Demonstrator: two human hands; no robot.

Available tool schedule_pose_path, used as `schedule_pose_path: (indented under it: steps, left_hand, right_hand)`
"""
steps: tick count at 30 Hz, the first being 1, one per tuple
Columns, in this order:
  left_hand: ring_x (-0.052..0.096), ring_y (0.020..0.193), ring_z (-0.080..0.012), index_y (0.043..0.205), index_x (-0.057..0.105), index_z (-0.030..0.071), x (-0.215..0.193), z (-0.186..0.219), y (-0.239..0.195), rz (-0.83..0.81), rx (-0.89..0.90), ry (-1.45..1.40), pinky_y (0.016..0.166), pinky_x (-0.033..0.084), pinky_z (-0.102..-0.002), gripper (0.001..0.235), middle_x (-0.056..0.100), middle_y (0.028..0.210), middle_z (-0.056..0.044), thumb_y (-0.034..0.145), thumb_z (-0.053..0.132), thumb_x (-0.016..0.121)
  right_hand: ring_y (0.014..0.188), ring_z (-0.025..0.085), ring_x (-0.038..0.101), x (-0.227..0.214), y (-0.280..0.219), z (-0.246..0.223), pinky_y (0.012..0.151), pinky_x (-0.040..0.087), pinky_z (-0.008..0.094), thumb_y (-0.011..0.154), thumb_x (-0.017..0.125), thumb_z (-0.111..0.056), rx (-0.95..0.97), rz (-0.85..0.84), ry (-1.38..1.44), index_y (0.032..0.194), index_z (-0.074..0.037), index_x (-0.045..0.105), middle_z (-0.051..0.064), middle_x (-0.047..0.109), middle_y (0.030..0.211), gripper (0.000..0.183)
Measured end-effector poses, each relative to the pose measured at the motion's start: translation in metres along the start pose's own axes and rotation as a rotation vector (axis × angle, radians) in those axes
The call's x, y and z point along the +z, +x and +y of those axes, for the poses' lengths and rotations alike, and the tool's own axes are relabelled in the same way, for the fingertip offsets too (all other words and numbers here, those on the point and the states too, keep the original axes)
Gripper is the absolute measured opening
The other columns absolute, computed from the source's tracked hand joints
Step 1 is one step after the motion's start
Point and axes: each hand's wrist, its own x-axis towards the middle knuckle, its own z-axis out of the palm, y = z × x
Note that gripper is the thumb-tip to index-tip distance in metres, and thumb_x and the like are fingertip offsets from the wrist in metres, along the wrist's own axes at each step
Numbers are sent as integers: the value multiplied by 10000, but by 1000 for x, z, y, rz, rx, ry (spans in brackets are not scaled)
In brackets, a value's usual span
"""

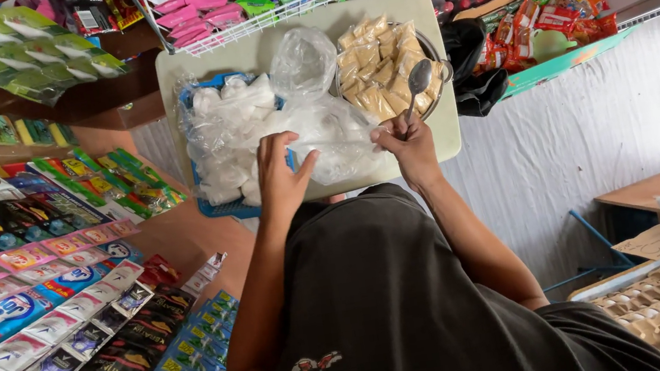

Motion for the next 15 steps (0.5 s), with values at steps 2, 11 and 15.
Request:
schedule_pose_path:
  steps: [2,11,15]
  left_hand:
    - [614,929,-263,1138,602,24,20,8,-6,-16,-101,-126,781,517,-363,406,645,1041,-124,828,146,834]
    - [617,751,-116,998,622,46,78,0,-25,-222,-331,-556,666,511,-272,227,661,849,-20,914,135,813]
    - [559,716,-80,1009,598,45,70,-5,-20,-241,-613,-764,637,456,-265,144,564,772,7,1022,144,701]
  right_hand:
    - [786,142,654,8,-2,1,707,584,311,892,759,76,25,17,3,828,-130,373,69,650,876,442]
    - [816,142,664,28,-10,-5,717,577,308,917,730,39,183,23,173,838,-114,436,48,645,917,340]
    - [792,151,657,27,-11,-2,739,599,315,893,742,43,152,-16,93,850,-103,456,58,648,903,324]
